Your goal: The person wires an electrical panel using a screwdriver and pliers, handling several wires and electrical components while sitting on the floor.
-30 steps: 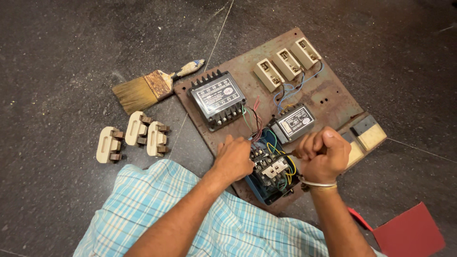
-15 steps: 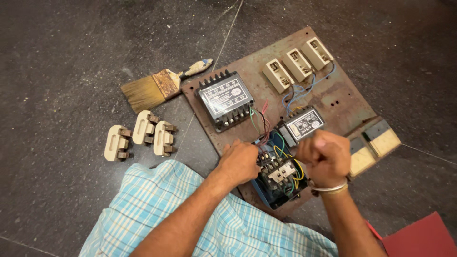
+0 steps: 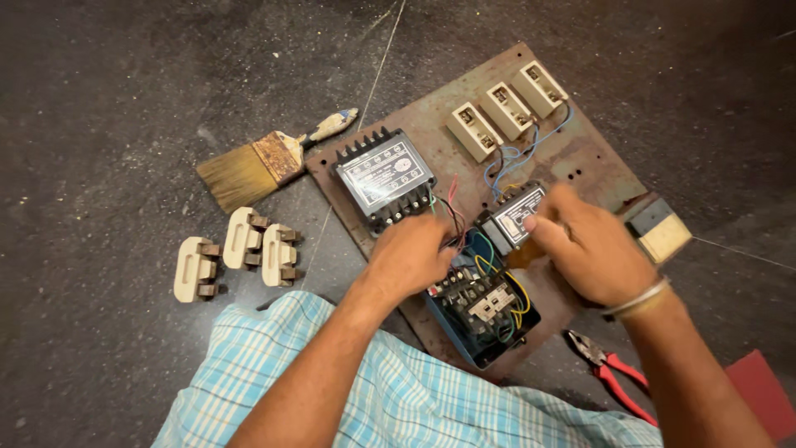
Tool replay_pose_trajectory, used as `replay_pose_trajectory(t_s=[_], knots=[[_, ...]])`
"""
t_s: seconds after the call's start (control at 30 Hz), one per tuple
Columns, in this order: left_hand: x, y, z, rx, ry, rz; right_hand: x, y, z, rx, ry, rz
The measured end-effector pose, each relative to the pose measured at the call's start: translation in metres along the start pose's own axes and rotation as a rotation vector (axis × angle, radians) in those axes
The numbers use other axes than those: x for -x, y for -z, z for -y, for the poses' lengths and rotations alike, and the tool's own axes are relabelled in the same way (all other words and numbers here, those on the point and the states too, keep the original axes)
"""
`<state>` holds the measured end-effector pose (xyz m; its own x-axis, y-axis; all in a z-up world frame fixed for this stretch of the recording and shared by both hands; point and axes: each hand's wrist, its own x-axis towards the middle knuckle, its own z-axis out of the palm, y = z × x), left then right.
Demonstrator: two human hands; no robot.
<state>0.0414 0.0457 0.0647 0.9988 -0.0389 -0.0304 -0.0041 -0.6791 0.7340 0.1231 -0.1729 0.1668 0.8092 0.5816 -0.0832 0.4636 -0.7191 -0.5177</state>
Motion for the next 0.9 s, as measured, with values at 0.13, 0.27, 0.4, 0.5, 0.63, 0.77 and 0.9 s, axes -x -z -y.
replay_pose_trajectory(t_s=[0.13, 0.27, 0.4, 0.5, 0.63, 0.77, 0.9], knots=[[-0.008, 0.001, -0.017, 0.267, -0.082, -0.091, 0.015, 0.008, 0.023, 0.335, -0.213, -0.002], [-0.009, -0.014, -0.020, 0.499, -0.126, -0.009, 0.018, 0.023, 0.029, 0.333, 0.269, 0.099], [-0.011, -0.038, -0.021, 0.444, -0.538, -0.154, 0.019, 0.024, 0.030, 0.261, 0.533, 0.221], [-0.010, -0.046, -0.023, 0.497, -0.507, -0.009, 0.022, 0.022, 0.028, 0.150, 0.437, 0.288], [-0.012, -0.051, -0.028, 0.644, -0.280, 0.138, 0.025, 0.023, 0.035, 0.091, 0.467, 0.258], [-0.013, -0.054, -0.032, 0.641, -0.235, -0.041, 0.038, 0.030, 0.055, 0.353, 0.448, 0.063], [-0.010, -0.051, -0.041, 0.456, -0.419, -0.212, 0.036, 0.019, 0.072, 0.832, -0.093, 0.200]])
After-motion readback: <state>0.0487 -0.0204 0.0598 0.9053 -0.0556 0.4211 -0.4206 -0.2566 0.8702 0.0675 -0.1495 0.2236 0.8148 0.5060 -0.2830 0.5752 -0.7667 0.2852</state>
